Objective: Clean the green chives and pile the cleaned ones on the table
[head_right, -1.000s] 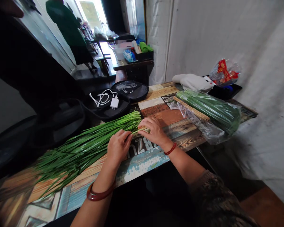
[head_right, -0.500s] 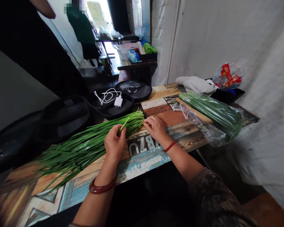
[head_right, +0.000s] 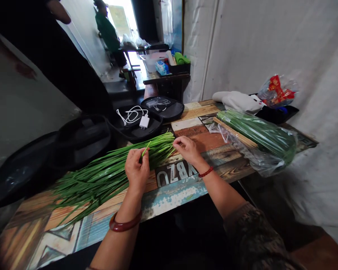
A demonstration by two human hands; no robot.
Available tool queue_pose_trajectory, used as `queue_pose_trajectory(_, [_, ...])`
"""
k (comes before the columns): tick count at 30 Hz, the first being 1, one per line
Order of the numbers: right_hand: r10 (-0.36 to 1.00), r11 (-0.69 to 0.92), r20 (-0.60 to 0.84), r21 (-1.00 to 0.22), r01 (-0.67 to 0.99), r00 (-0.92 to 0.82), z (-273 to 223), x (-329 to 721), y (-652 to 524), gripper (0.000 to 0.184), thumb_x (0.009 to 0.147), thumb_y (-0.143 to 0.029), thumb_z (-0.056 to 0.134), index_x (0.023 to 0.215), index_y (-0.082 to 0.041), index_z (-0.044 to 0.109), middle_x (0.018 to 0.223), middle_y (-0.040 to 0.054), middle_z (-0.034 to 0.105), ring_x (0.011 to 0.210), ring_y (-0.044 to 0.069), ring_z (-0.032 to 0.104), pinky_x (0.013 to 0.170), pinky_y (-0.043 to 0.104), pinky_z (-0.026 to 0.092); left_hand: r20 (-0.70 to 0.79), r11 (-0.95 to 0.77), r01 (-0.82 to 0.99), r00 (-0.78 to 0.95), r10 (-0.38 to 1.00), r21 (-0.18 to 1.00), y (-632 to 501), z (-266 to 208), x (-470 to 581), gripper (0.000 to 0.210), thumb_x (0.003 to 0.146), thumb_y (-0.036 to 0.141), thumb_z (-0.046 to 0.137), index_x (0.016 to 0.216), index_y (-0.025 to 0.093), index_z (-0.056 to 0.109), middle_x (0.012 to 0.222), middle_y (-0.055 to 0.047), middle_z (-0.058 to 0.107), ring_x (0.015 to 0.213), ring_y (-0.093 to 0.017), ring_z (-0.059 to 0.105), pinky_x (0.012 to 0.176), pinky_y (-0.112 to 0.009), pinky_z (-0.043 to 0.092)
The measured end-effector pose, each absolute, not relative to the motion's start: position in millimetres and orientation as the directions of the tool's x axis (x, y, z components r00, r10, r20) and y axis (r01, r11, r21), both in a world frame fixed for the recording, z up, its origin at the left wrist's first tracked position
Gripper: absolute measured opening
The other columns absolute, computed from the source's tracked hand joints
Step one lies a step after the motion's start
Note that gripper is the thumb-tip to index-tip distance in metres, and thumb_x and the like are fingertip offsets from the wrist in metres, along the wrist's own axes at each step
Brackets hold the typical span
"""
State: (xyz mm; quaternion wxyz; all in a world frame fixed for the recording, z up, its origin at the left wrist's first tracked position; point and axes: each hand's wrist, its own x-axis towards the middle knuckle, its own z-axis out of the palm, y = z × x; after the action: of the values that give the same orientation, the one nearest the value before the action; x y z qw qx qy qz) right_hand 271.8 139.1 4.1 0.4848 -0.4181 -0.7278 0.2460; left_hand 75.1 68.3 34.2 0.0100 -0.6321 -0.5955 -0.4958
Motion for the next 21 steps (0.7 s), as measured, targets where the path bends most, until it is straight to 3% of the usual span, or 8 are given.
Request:
queue_pose_trajectory(5, [0.885, 0.457, 0.413, -0.860, 0.228, -0.217, 16, 270, 132, 0.012, 0.084, -0.029, 0.058, 0.084, -0.018, 0.063, 0.078, 0.0009, 0.065, 0.073, 0.014, 0.059, 0.066, 0.025, 0.044, 0.667, -0.349, 0.768, -0.132, 0.733, 0.537, 69, 32, 75, 0.019, 0.089, 0.025, 0.052, 0.098, 0.020, 0.068, 0.091, -0.004, 0.060, 0.086, -0.016, 0.055, 0.079, -0.030, 0.044])
queue_pose_trajectory(13, [0.877, 0.405, 0.360, -0.910, 0.084, -0.319, 25, 273, 127, 0.011, 0.083, -0.028, 0.060, 0.082, -0.018, 0.063, 0.078, 0.0005, 0.064, 0.073, 0.013, 0.058, 0.068, 0.025, 0.044, 0.615, -0.326, 0.839, -0.013, 0.788, 0.435, 67, 37, 79, 0.024, 0.089, 0.027, 0.054, 0.108, 0.025, 0.068, 0.110, -0.005, 0.066, 0.103, -0.022, 0.055, 0.090, -0.037, 0.038])
queue_pose_trajectory(17, [0.869, 0.382, 0.356, -0.924, 0.008, -0.344, 27, 274, 128, 0.008, 0.082, -0.026, 0.061, 0.082, -0.018, 0.062, 0.078, 0.0003, 0.063, 0.073, 0.012, 0.057, 0.068, 0.024, 0.045, 0.530, -0.343, 0.838, 0.077, 0.845, 0.424, 67, 36, 82, 0.020, 0.090, 0.031, 0.054, 0.100, 0.024, 0.070, 0.088, -0.003, 0.068, 0.090, -0.020, 0.056, 0.081, -0.034, 0.037])
queue_pose_trajectory(21, [0.889, 0.317, 0.326, -0.945, -0.081, -0.322, 26, 273, 129, 0.011, 0.080, -0.025, 0.062, 0.089, -0.019, 0.060, 0.081, -0.0003, 0.061, 0.073, 0.011, 0.057, 0.069, 0.024, 0.047, 0.445, -0.361, 0.744, 0.096, 0.890, 0.563, 70, 33, 85, 0.022, 0.090, 0.032, 0.051, 0.081, 0.019, 0.066, 0.072, -0.001, 0.059, 0.072, -0.015, 0.054, 0.069, -0.027, 0.039])
